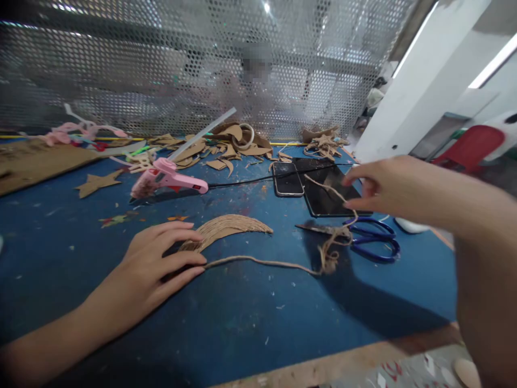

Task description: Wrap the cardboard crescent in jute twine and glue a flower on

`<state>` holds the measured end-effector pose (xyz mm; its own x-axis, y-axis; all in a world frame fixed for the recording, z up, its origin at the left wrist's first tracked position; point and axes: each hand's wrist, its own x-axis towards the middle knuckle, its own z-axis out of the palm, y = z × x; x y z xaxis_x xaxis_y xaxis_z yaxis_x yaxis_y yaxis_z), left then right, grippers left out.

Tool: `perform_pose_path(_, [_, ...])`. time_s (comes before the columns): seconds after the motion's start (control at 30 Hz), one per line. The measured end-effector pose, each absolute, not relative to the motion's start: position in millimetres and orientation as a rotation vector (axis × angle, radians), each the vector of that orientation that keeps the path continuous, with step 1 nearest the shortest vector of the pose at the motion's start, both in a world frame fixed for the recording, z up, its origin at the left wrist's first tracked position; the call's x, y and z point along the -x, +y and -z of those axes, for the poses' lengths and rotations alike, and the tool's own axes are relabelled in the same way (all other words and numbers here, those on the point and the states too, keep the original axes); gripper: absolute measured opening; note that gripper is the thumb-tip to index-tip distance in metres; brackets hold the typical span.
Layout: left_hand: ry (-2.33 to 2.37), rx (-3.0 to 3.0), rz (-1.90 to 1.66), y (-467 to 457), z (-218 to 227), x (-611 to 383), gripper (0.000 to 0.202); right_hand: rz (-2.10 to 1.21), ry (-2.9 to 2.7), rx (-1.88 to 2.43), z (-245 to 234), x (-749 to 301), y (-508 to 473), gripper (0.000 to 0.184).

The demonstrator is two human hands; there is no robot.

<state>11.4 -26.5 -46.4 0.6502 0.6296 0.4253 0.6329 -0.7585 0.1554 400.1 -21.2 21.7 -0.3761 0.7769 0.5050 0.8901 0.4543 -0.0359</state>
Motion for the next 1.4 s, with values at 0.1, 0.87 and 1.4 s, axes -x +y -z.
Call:
perform_pose_path(0.1, [-1.208,2.877,0.702,-25,44,-10,0.013,0.202,-2.401,1.231,-3,-332,-26,0.028])
perform_pose_path(0.87, [-1.742,2.924,0.574,-18,43,-5,0.048,-0.134,-2.421,0.790,53,-242,-5,0.013])
perform_pose_path(1.4, [-1.896,2.785,0.727,-18,42,-18,0.036,0.050,-2.401,0.987,54,-226,9,0.020])
